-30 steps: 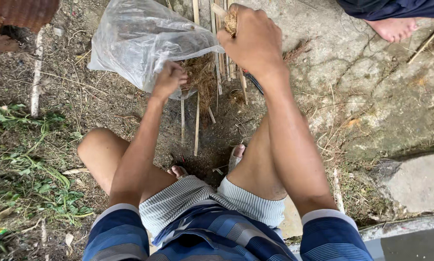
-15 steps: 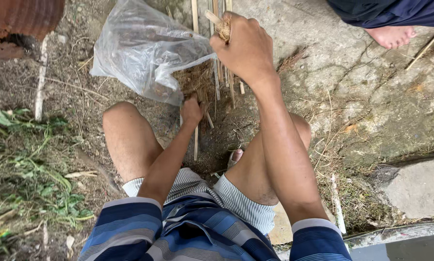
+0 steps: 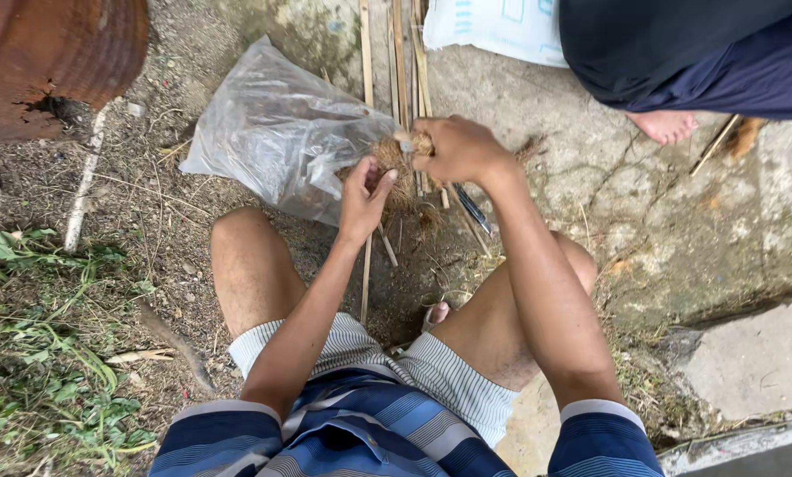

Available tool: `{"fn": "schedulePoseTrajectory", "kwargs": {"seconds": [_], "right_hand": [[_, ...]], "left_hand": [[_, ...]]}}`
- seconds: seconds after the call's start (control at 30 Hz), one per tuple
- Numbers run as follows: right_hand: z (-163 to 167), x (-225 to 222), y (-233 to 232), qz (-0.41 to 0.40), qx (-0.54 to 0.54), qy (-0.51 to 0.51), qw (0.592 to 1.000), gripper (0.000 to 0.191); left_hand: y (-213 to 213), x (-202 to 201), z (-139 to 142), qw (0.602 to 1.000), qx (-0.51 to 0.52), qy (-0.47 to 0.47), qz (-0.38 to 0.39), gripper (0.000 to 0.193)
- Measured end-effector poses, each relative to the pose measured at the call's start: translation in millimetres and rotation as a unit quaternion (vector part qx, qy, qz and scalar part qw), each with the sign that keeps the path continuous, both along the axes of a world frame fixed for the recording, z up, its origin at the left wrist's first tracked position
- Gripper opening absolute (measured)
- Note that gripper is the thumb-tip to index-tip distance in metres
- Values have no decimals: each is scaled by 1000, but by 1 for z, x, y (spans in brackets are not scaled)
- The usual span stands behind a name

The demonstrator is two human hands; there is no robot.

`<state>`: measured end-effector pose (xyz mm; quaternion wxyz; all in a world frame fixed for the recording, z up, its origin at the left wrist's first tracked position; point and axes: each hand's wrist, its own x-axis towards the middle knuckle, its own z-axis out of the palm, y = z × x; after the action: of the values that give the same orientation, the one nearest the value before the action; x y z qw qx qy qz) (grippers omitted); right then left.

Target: The person sits on the ground and assembles small brooms by hand. They gather fibrous material from a plastic bag, wrap it around thin wooden sticks, and secure the bundle with twine. The finished brooms are placed on the ground nearby.

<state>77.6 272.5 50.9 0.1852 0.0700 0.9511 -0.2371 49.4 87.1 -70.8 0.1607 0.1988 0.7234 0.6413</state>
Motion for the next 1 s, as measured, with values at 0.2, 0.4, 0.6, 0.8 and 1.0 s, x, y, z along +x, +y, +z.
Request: {"fn": "schedulePoseTrajectory", "kwargs": {"seconds": [0.2, 0.4, 0.6, 0.8, 1.0], "right_hand": [[-12, -16, -19, -44, 73, -24, 996, 58], [-15, -16, -22, -46, 56, -19, 997, 56], [-16, -6, -12, -101, -16, -34, 994, 58], [-12, -9, 4, -115, -48, -40, 991, 65], [-12, -6, 0, -142, -42, -29, 989, 53]], "left_hand": [[1, -17, 22, 997, 73, -32, -4, 15], [-7, -17, 23, 993, 88, -73, -16, 14], [-6, -18, 24, 982, 158, -86, -56, 15], [-2, -17, 27, 941, 248, -213, -87, 4], [4, -10, 20, 934, 262, -233, -63, 7]]}}
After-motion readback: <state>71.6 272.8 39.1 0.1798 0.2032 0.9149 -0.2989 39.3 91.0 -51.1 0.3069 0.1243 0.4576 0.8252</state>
